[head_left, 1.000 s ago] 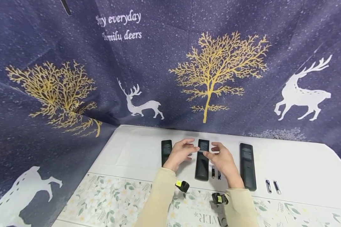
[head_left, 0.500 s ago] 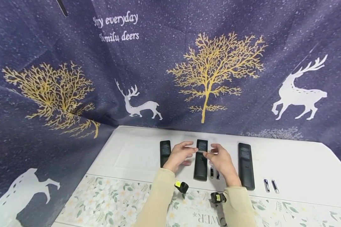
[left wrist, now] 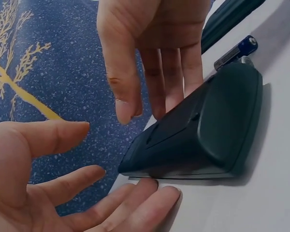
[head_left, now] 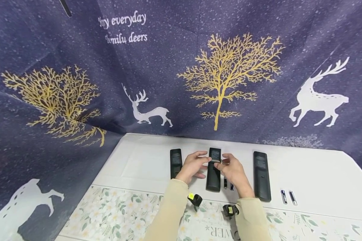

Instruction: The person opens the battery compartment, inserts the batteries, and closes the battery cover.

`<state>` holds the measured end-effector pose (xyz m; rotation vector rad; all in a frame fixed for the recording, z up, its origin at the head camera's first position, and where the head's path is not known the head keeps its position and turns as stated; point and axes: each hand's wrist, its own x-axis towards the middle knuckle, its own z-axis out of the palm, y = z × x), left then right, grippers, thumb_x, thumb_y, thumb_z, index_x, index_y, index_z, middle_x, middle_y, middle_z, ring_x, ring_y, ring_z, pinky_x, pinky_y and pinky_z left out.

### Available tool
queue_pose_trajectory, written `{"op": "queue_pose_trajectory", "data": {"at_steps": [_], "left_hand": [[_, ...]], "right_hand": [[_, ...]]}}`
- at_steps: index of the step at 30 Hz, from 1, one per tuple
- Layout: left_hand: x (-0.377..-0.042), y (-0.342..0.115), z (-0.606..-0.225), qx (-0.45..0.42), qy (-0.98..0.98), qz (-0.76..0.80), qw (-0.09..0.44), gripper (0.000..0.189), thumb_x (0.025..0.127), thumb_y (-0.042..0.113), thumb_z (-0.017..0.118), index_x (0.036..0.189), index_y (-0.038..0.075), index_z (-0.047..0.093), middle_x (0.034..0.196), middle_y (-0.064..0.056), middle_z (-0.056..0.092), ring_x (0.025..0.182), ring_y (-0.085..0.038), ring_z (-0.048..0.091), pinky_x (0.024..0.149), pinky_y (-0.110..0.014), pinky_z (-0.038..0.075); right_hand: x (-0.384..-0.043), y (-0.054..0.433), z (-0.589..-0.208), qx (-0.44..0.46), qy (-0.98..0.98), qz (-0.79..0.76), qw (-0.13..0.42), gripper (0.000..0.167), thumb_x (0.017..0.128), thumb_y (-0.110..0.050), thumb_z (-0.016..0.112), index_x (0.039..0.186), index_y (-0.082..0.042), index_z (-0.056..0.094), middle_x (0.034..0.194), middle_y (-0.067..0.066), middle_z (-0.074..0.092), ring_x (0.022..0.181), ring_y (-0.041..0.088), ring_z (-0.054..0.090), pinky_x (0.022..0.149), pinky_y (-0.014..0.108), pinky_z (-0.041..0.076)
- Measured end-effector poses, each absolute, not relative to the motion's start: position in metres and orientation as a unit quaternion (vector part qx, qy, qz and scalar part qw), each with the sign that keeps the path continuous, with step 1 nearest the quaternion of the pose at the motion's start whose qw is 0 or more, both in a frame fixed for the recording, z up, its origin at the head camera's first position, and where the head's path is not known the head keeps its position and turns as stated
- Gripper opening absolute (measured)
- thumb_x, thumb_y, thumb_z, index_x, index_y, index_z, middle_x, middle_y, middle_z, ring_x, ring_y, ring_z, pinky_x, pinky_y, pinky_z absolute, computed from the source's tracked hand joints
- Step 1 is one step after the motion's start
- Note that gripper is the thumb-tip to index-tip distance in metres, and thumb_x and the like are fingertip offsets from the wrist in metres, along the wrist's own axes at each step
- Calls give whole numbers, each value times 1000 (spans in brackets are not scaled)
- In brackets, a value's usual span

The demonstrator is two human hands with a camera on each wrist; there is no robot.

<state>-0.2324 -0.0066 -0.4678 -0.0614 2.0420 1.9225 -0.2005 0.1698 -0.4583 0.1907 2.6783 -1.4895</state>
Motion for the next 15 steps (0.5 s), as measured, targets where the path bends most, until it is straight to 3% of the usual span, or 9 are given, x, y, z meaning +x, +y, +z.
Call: {"op": "queue_pose_trajectory", "data": {"at_steps": [5, 10, 15], "left_hand": [[-231, -5, -469, -23, 715, 680, 158, 51, 97, 24, 76, 144, 9, 67, 122, -14, 73, 102, -33, 75, 65, -46, 66], [-231, -4, -470, -23, 712, 684, 157, 49, 98, 24, 75, 144, 9, 67, 121, -12, 73, 100, -31, 75, 65, -44, 66], [-233, -4, -474, -21, 704, 692, 161, 46, 99, 22, 74, 143, 10, 68, 117, -11, 74, 97, -29, 76, 66, -44, 66]], "right_hand": [[-200, 171, -460, 60, 865, -496, 40, 65, 100, -14, 72, 153, 9, 44, 138, 35, 57, 111, 43, 69, 91, 51, 59], [-199, 172, -459, 62, 858, -508, 48, 66, 98, -12, 73, 154, 8, 44, 140, 34, 56, 121, 46, 62, 95, 55, 56], [-199, 171, -460, 64, 844, -529, 58, 66, 97, -8, 74, 154, 8, 45, 141, 34, 55, 122, 46, 62, 97, 54, 56]]}}
